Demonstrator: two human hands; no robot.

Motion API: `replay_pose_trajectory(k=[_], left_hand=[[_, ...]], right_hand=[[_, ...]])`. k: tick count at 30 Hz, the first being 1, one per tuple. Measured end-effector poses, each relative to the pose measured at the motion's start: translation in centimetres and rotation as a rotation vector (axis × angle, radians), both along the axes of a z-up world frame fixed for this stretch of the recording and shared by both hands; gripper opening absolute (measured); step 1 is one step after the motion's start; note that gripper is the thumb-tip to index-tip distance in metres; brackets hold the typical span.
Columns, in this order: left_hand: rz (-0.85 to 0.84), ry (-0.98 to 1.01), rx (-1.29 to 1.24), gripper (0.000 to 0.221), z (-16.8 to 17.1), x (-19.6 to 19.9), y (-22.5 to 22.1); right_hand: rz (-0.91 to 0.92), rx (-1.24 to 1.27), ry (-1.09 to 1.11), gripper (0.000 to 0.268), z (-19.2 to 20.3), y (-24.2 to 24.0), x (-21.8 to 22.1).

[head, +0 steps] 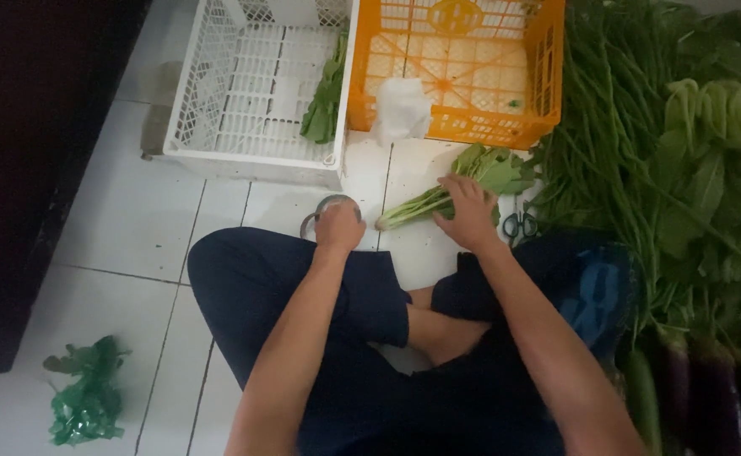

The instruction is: Bundling mustard greens by wrapping tape around the stems and cutting it with scissors.

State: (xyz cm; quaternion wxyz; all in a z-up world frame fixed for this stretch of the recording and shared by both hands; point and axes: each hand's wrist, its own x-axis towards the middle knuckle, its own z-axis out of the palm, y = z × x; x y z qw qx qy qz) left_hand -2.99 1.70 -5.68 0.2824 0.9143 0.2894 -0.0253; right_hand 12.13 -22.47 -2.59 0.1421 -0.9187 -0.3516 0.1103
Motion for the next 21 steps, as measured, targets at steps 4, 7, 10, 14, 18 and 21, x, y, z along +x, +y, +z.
replay_pose_trajectory(k=[4, 7, 10, 14, 18, 21], left_hand=[[-0.01, -0.024, 0.11, 0.012, 1.0, 0.3, -0.2], [-0.002, 0.013, 0.16, 0.01, 1.4, 0.9, 0.2], [0.009, 0.096, 0.198, 0.007, 2.7, 0.7, 0.1], [0.03, 0.121, 0.186, 0.008, 4.4, 0.2, -0.1], [0.039, 0.057, 0.12, 0.009, 5.7, 0.4, -0.8], [0.077, 0.157, 0.121, 0.036, 6.0, 0.3, -0.4]], right_hand=[[-0.068, -0.005, 0.006, 0.063, -0.2, -0.3, 0.4], [-0.083, -0.001, 0.006, 0.057, 0.2, -0.5, 0.1], [-0.113, 0.039, -0.025, 0.051, -0.3, -1.4, 0.4], [-0.296, 0.257, 0.031, 0.041, 1.7, -2.8, 0.8], [-0.28, 0.219, 0.01, 0.029, -1.2, -4.0, 2.6], [-0.288, 0.194, 0.054, 0.034, 0.1, -2.8, 1.4]])
